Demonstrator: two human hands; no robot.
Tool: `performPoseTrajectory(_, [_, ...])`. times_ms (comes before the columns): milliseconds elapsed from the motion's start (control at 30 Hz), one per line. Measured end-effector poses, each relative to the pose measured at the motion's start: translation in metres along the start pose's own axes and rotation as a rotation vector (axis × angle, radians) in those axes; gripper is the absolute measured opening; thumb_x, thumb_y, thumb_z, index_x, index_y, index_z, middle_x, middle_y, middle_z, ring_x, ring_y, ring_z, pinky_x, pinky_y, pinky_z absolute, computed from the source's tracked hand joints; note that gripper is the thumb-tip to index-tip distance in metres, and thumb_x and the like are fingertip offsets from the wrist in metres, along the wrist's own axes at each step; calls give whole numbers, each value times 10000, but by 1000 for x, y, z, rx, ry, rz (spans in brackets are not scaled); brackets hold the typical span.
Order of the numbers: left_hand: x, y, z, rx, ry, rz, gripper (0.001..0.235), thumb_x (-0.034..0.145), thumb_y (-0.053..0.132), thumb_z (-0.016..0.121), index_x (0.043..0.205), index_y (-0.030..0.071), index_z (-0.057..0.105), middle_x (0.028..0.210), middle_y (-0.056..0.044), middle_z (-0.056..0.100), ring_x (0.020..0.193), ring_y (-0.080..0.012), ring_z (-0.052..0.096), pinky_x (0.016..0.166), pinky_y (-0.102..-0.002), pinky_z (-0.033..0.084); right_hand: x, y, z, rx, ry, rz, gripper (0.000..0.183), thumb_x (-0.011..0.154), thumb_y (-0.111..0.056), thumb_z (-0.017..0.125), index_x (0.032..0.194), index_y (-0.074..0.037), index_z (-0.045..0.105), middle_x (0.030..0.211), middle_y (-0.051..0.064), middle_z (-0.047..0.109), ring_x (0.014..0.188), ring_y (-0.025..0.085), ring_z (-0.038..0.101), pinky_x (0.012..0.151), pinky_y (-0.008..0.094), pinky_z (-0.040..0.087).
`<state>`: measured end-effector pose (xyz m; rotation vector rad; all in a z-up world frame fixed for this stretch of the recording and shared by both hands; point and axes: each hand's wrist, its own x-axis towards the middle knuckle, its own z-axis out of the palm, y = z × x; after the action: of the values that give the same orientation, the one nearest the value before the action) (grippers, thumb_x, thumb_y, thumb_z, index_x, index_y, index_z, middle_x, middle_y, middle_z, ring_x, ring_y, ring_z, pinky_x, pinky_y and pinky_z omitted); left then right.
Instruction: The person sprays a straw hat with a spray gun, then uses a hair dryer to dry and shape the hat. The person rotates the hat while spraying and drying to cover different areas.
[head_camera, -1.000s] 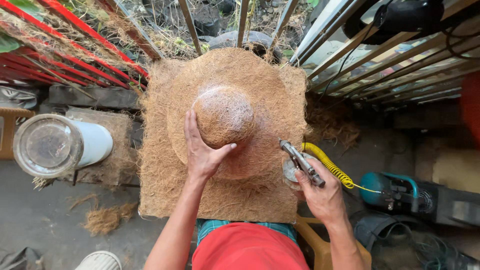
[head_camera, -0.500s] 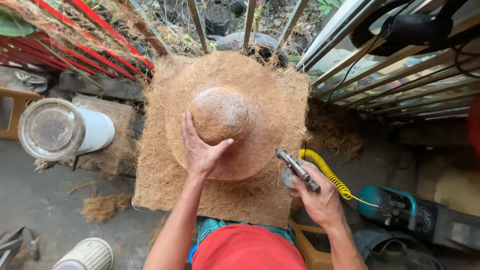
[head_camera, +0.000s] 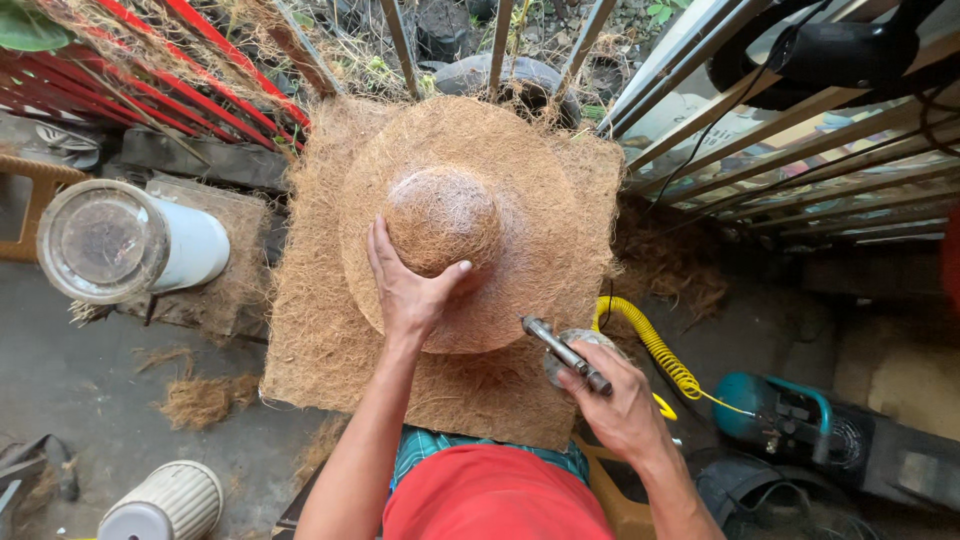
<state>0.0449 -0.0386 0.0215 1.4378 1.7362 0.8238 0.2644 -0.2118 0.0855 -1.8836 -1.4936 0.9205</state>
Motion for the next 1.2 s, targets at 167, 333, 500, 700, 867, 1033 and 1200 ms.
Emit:
performPoseTrajectory(167, [-5,-10,-5,18,-6,143,1259,606,467,886,1566,144,138,1648,-176,145,1537,-315,157,1228,-473,196,8,-2,-13,0,61,-9,415,884,-365,650,1150,-47,677,1167,106,714,1127,234,662,998,333,460])
performPoseTrajectory(333, [-8,-21,-13,21,-16,407,1304,609,435,922,1582,154,102,1661,-186,127,1550,-364,170,1253,-527,206,19,-12,-33,-13,134,14,404,878,-346,668,1151,-48,678,1177,88,717,1102,198,671,972,319,480])
performPoseTrajectory(500, [-9,-27,-20,-122,-44,553,1257,561,373,973,1561,152,244,1603,-223,221,1476,-423,256,1182,-574,257,26,-22,-45,-30,238,-61,262,859,-234,759,1066,-86,698,978,166,736,938,378,719,827,471,560])
performPoseTrajectory(700, [-9,-39,-18,-106,-35,619,1237,575,443,961,1555,165,261,1614,-180,215,1477,-392,266,1182,-541,286,30,-22,-46,-57,231,-88,294,849,-265,772,1071,-89,694,979,164,732,948,372,715,817,457,563])
performPoseTrajectory(867, [-11,-39,-18,-100,-40,594,1254,543,414,978,1552,166,276,1609,-181,231,1468,-405,285,1181,-538,300,34,-24,-46,-27,218,-74,270,867,-245,759,1070,-81,692,982,174,731,939,380,716,820,467,558])
performPoseTrajectory(1033, [-11,-36,-18,-111,-44,598,1240,551,403,976,1551,180,278,1614,-169,227,1470,-401,287,1182,-539,303,38,-28,-50,-19,228,-67,294,863,-242,763,1076,-57,681,993,205,721,954,409,705,822,484,553])
performPoseTrajectory(1200, [-9,-38,-14,-57,-28,691,1238,563,424,968,1558,176,274,1596,-190,245,1453,-454,290,1157,-573,331,40,-21,-51,-18,227,-87,290,875,-238,754,1102,-75,678,1027,191,715,991,397,696,849,476,549])
